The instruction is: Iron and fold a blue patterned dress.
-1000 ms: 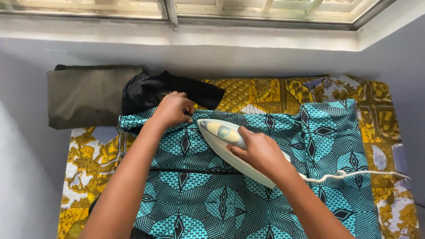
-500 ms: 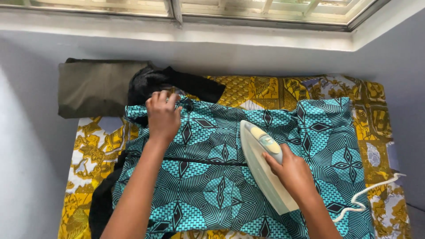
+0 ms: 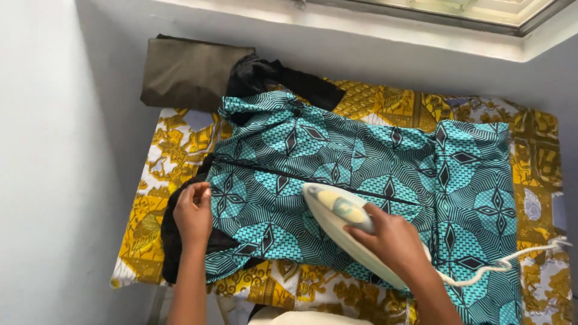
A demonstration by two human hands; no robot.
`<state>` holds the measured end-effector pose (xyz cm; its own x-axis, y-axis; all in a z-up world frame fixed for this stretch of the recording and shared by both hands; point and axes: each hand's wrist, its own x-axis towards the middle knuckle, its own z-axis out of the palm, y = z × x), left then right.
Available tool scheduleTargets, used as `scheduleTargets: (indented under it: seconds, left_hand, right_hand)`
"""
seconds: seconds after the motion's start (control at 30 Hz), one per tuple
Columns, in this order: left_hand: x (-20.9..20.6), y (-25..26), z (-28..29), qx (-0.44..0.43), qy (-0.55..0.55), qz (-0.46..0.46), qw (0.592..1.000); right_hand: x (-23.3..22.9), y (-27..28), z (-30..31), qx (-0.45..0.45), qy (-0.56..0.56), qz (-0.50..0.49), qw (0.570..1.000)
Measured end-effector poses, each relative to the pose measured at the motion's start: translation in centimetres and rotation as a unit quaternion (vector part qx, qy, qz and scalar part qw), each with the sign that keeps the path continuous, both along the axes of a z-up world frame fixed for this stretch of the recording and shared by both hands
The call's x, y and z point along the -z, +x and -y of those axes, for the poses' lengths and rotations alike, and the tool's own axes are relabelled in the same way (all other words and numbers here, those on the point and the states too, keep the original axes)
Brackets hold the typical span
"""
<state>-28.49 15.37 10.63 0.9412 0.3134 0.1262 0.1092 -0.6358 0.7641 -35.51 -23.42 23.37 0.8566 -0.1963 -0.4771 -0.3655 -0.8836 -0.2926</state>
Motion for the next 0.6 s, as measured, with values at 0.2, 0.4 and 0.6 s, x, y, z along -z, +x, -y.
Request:
scheduleTargets:
  seconds: [0.2,0.4,0.6]
  left_hand:
    - [2.0,-3.6,-3.6,-0.048,0.008,0.002,0.999]
    - [1.8,-4.9,-7.4,-0.107,-0.074,0.029,0.991]
    - [3.3,-4.5,-8.9,-0.074,0.060,0.018,0.995]
  right_hand:
    - [0.9,0.4,-9.1,-0.212,0.086,0.065,0.971]
    - [1.4,0.9,-13.0,-0.165,0.029,0.083,0.982]
    - [1.5,0.2,-10.2,-0.199,0.058,0.022,0.978]
